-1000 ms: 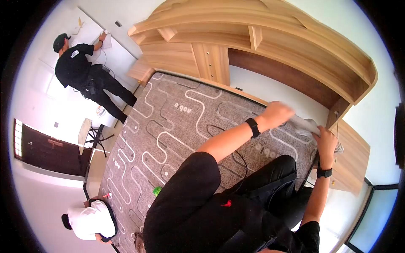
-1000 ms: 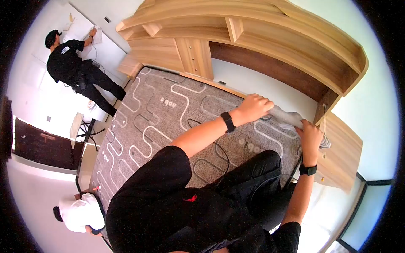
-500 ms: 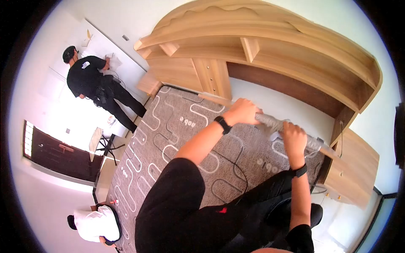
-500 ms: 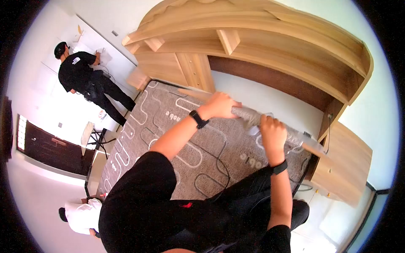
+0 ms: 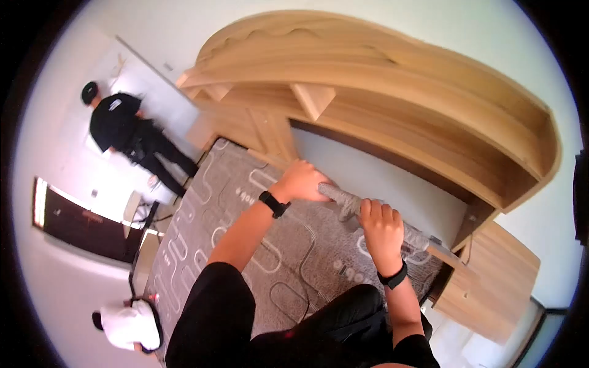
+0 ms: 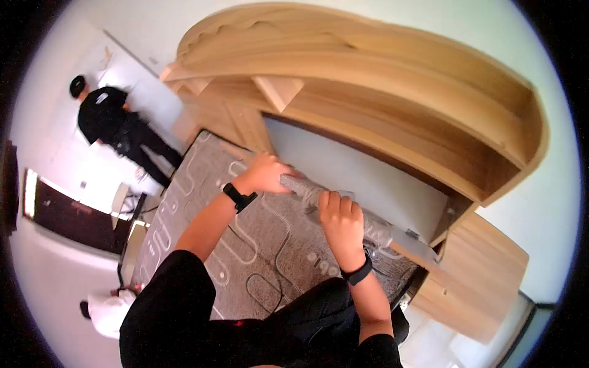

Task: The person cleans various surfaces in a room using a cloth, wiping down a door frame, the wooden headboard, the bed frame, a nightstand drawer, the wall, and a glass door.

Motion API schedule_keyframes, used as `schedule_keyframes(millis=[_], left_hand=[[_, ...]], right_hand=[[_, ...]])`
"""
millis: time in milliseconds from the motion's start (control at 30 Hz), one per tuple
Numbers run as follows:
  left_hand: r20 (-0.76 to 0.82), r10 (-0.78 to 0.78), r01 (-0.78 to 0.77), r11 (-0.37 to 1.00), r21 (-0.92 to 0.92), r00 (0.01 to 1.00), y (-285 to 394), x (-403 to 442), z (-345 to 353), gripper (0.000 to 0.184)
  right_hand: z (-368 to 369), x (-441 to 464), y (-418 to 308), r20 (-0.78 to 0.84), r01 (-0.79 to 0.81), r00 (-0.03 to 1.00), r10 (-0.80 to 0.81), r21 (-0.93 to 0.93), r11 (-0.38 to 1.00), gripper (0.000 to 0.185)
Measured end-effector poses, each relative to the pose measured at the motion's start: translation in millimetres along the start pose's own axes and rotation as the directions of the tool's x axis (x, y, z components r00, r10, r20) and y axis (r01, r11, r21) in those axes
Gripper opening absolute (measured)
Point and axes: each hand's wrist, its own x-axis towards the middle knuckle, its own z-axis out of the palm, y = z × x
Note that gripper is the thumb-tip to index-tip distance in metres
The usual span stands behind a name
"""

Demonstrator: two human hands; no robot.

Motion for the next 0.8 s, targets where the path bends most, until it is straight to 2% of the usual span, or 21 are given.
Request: schedule_keyframes(millis=[67, 133, 233, 267, 333, 400, 467, 500, 567, 633, 667, 700, 733, 800], left_hand=[[-0.076, 0.090, -0.091, 0.996, -0.015, 0.993, -4.9, 4.0, 7.2, 0.034], [-0.131, 0.174, -0.180, 0.983, -0.040, 0.976, -7.3, -3.1, 14.4, 0.034], [-0.120, 0.082, -0.087, 0.996, -0.030, 0.989, 2.4, -28.6, 25.1, 0.037], [-0.129, 0.101, -0.107, 0.993, -0.040, 0.987, 7.5, -38.9, 31.3, 0.037], [-0.211, 0.011, -0.022, 0.999, -0.050, 0.977, 15.3, -57.3, 43.2, 0.037], [-0.262, 0.015, -0.030, 0.998, -0.051, 0.965, 18.8, -60.5, 46.1, 0.038], [-0.314, 0.011, -0.033, 0.997, -0.066, 0.949, 25.1, -61.4, 44.3, 0.040], [-0.281, -0.035, 0.000, 0.993, -0.121, 0.959, 27.2, -61.7, 44.0, 0.041], [-0.261, -0.105, 0.058, 0.982, -0.181, 0.960, 29.0, -61.9, 49.9, 0.042], [-0.406, -0.161, 0.064, 0.968, -0.243, 0.899, 33.3, -64.8, 60.1, 0.043], [-0.552, -0.140, 0.038, 0.981, -0.192, 0.822, 44.8, -73.6, 55.0, 0.037], [-0.547, -0.163, 0.047, 0.974, -0.220, 0.821, 50.6, -77.2, 55.9, 0.033], [-0.610, -0.131, 0.009, 0.980, -0.199, 0.782, 51.5, -77.4, 66.8, 0.034], [-0.619, -0.137, 0.000, 0.976, -0.216, 0.773, 54.7, -83.0, 75.8, 0.044]], right_hand=[[4.9, 1.8, 2.9, 0.007, -0.036, 0.999, 0.036, -0.024, 0.999, 0.013], [1.6, -8.0, -3.1, -0.045, 0.034, 0.998, -0.036, -0.041, 0.999, 0.014], [-3.2, -26.0, -12.8, -0.077, 0.101, 0.991, -0.112, -0.134, 0.986, 0.014], [-5.9, -33.2, -18.2, -0.109, 0.147, 0.979, -0.170, -0.196, 0.969, 0.014], [-4.0, -44.8, -29.5, -0.118, 0.157, 0.973, -0.197, -0.282, 0.946, 0.015], [-4.8, -47.8, -35.4, -0.132, 0.081, 0.986, -0.101, -0.149, 0.986, 0.013], [-13.6, -47.9, -42.2, -0.018, -0.023, 1.000, 0.022, -0.038, 0.999, 0.010], [-20.4, -50.1, -43.4, -0.010, -0.019, 1.000, 0.018, -0.058, 0.998, 0.010], [-28.8, -48.1, -42.9, 0.160, -0.139, 0.980, 0.114, 0.154, 0.978, 0.011], [-22.8, -53.7, -32.5, 0.219, -0.175, 0.967, 0.131, 0.194, 0.965, 0.012], [-27.6, -52.0, -29.5, 0.289, -0.190, 0.947, 0.138, 0.160, 0.969, 0.026], [-24.4, -55.1, -19.4, 0.301, -0.176, 0.945, 0.131, 0.128, 0.976, 0.029], [-35.5, -52.1, -14.7, 0.285, -0.158, 0.953, 0.102, 0.182, 0.970, 0.019], [-44.2, -49.1, -7.1, 0.444, -0.254, 0.885, 0.142, 0.204, 0.945, 0.033]])
